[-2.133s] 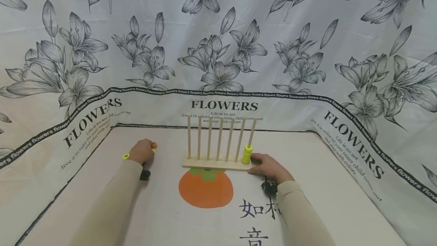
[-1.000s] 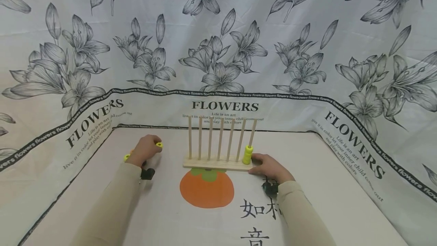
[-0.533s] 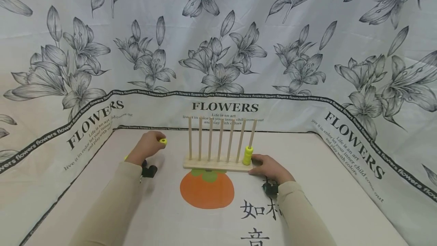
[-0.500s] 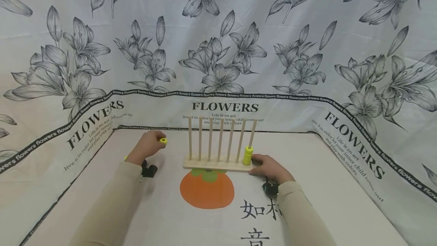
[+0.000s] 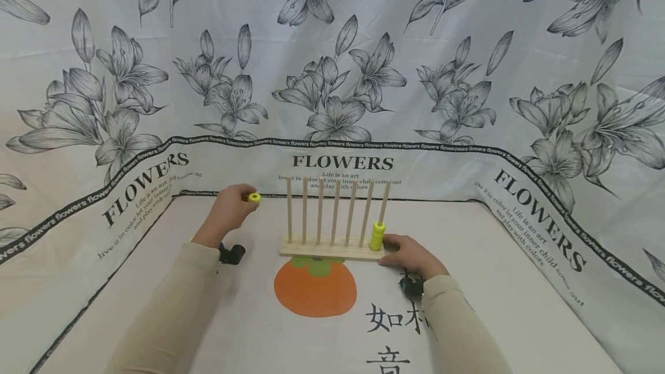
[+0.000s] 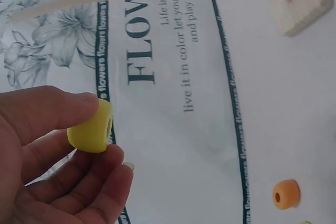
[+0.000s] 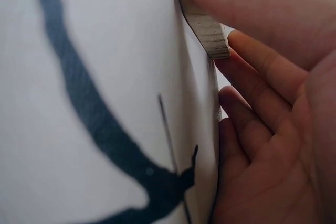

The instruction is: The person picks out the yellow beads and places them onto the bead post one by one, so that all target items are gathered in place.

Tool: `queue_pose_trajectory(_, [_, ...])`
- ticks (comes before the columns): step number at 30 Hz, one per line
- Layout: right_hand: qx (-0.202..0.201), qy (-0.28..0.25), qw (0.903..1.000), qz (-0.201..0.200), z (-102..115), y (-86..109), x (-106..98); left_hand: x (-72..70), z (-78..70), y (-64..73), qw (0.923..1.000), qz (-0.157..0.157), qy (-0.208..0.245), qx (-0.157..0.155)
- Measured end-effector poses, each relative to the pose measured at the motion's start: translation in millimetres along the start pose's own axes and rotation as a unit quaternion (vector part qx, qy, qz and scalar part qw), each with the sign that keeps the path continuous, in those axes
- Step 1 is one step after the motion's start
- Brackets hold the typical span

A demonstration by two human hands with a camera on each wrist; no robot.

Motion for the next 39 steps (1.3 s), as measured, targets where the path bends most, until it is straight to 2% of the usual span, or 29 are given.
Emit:
queue_pose_trajectory(5, [-0.003,-0.008,1.0,0.004,1.8,1.7,-0.9,-8.3,-14.9,3.8,0.9993,-0.027,-0.013,0.024])
queue_pose_trajectory(14, [-0.003,-0.009,1.0,0.004,2.8,2.3,-1.6,-18.1,-37.5,8.7,0.9953,-0.068,0.004,0.068])
queue_pose_trajectory(21, [-0.005,-0.011,0.9999,0.001,4.3,3.2,-1.5,-22.8,-54.6,10.9,0.9922,-0.076,0.011,0.098])
queue_pose_trajectory(28, [-0.006,-0.01,0.9999,-0.001,1.7,1.6,-0.7,-27.7,-73.0,9.4,0.9899,-0.086,0.014,0.112])
queue_pose_trajectory(39, [-0.012,-0.01,0.9999,-0.003,0.3,-0.2,-0.2,-25.0,-102.3,9.9,0.987,-0.081,0.024,0.136])
Point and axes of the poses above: each hand's wrist, its own y-axis away from the middle knuckle, its own x-axis out of the palm, z = x × y, the point moved 4 cm from there along -y, towards the middle knuckle, and after that the axes turned 7 degrees about -y, right-handed, at the moved point
